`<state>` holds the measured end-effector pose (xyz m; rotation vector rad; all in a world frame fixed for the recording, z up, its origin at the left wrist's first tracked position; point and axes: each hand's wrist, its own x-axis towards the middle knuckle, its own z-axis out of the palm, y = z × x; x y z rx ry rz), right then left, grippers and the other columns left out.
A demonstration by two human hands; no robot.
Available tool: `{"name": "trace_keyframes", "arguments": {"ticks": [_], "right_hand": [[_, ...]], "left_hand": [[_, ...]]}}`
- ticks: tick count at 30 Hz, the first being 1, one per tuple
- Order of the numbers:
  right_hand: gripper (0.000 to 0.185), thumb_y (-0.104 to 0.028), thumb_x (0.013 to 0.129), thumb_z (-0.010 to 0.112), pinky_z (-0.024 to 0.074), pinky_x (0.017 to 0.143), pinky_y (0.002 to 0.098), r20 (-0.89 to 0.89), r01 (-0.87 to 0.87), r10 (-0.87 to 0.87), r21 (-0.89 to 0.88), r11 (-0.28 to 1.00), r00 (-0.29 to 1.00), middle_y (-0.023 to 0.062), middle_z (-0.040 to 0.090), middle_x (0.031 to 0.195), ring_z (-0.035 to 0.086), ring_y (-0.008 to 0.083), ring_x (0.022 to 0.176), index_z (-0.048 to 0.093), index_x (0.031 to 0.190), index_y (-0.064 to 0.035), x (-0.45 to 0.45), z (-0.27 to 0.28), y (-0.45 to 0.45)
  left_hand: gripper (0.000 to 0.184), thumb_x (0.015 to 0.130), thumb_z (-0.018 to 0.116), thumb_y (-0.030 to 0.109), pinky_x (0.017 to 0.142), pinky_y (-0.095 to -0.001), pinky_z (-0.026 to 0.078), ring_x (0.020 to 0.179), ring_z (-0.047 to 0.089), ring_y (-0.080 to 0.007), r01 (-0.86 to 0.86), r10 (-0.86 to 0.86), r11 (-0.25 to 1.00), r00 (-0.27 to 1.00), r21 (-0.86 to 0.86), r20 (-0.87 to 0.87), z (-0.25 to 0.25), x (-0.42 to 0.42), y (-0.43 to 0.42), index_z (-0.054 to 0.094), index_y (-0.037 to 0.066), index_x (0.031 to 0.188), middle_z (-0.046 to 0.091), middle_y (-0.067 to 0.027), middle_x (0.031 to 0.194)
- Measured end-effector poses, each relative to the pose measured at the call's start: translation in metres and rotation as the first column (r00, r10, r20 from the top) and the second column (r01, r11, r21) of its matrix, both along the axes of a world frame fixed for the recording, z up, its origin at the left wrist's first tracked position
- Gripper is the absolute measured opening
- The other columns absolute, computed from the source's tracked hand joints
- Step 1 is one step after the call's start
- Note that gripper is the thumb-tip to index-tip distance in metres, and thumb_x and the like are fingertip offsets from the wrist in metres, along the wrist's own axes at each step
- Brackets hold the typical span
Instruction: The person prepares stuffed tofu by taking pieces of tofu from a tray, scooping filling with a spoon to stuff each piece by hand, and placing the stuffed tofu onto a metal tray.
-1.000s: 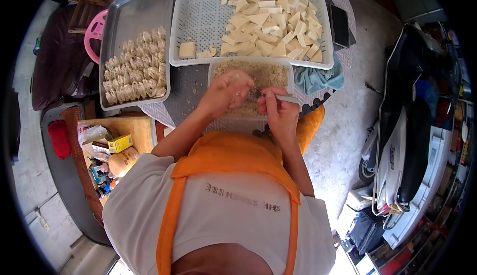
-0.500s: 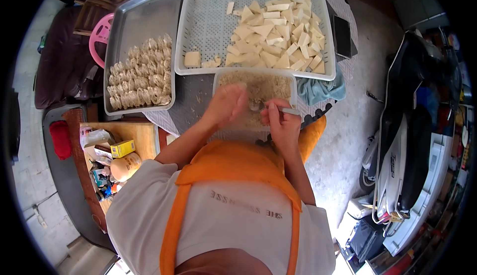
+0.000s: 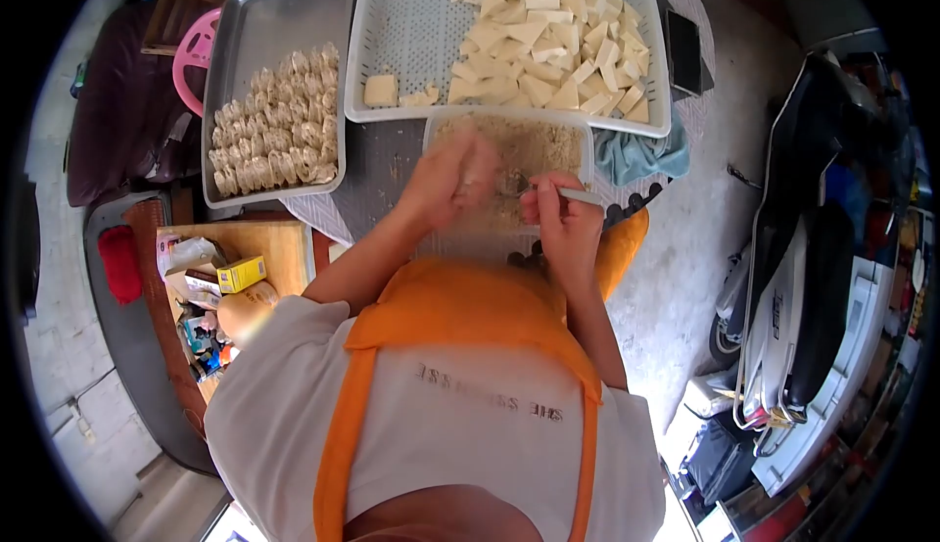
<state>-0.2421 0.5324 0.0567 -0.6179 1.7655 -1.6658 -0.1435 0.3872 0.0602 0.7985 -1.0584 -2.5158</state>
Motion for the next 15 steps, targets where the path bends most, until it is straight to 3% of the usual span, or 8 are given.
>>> {"name": "trace_keyframes", "arguments": {"ticks": [1, 2, 5, 8, 11, 14, 15], "right_hand": [[0.015, -0.010, 0.094, 0.051, 0.0486, 0.057, 0.0212, 0.003, 0.002, -0.002, -0.004, 1.000, 1.000, 0.0054, 0.062, 0.073, 0.058, 0.0087, 0.061, 0.060, 0.094, 0.0023, -0.001, 0.001, 0.000], [0.014, -0.009, 0.094, 0.051, 0.0488, 0.057, 0.0213, -0.012, -0.015, 0.015, -0.010, 1.000, 1.000, 0.0057, 0.062, 0.073, 0.058, 0.0090, 0.062, 0.059, 0.094, 0.0022, -0.002, 0.001, 0.000], [0.014, -0.009, 0.094, 0.051, 0.0487, 0.057, 0.0212, -0.014, -0.015, 0.015, -0.005, 1.000, 1.000, 0.0058, 0.062, 0.073, 0.058, 0.0090, 0.062, 0.059, 0.095, 0.0020, -0.002, 0.001, 0.000], [0.014, -0.009, 0.094, 0.051, 0.0488, 0.057, 0.0212, 0.010, -0.009, 0.009, -0.012, 1.000, 1.000, 0.0058, 0.062, 0.074, 0.058, 0.0090, 0.062, 0.060, 0.095, 0.0016, -0.003, -0.001, 0.000], [0.014, -0.010, 0.094, 0.051, 0.0488, 0.057, 0.0212, 0.015, -0.007, 0.007, -0.009, 1.000, 1.000, 0.0057, 0.063, 0.074, 0.059, 0.0088, 0.062, 0.060, 0.095, 0.0011, -0.003, -0.003, 0.001], [0.014, -0.010, 0.094, 0.051, 0.0488, 0.056, 0.0213, 0.023, 0.004, -0.004, -0.020, 1.000, 1.000, 0.0059, 0.063, 0.073, 0.059, 0.0089, 0.061, 0.060, 0.095, 0.0011, -0.003, -0.002, 0.001], [0.014, -0.010, 0.094, 0.051, 0.0487, 0.056, 0.0213, 0.036, 0.014, -0.013, -0.017, 1.000, 0.999, 0.0063, 0.063, 0.073, 0.058, 0.0090, 0.061, 0.060, 0.095, 0.0012, -0.002, -0.001, 0.001]], "left_hand": [[0.036, 0.097, 0.042, 0.029, 0.036, -0.0220, 0.020, 0.039, 0.028, -0.0083, 0.027, -0.019, 0.990, 0.998, 0.140, -0.056, 0.001, 0.001, -0.002, 0.044, 0.011, 0.065, 0.037, 0.0020, 0.054], [0.042, 0.097, 0.041, 0.031, 0.035, -0.0223, 0.020, 0.040, 0.028, -0.0076, 0.034, -0.038, 0.994, 0.999, 0.102, 0.035, 0.004, 0.002, -0.001, 0.033, 0.014, 0.059, 0.030, 0.0035, 0.050], [0.042, 0.098, 0.040, 0.032, 0.034, -0.0225, 0.020, 0.040, 0.029, -0.0079, 0.051, -0.051, 0.998, 0.999, 0.041, 0.000, -0.003, 0.002, 0.000, 0.036, 0.013, 0.060, 0.033, 0.0027, 0.050], [0.044, 0.098, 0.038, 0.033, 0.034, -0.0227, 0.020, 0.039, 0.029, -0.0083, -0.036, 0.035, 0.999, 0.995, 0.017, 0.093, 0.019, -0.004, 0.005, 0.037, 0.013, 0.059, 0.035, 0.0021, 0.049], [0.045, 0.098, 0.037, 0.034, 0.033, -0.0230, 0.021, 0.039, 0.032, -0.0091, 0.106, -0.107, 0.994, 0.994, 0.039, 0.004, 0.000, 0.005, -0.002, 0.038, 0.012, 0.059, 0.038, 0.0005, 0.050], [0.048, 0.099, 0.034, 0.032, 0.033, -0.0234, 0.019, 0.038, 0.030, -0.0093, 0.091, -0.089, 0.994, 0.995, 0.058, -0.038, 0.004, 0.005, -0.001, 0.037, 0.011, 0.057, 0.037, 0.0005, 0.049], [0.045, 0.099, 0.034, 0.031, 0.037, -0.0238, 0.026, 0.042, 0.036, -0.0108, 0.096, -0.089, 0.994, 0.989, 0.049, -0.120, -0.003, 0.006, -0.004, 0.039, 0.011, 0.060, 0.042, -0.0013, 0.053]]}}
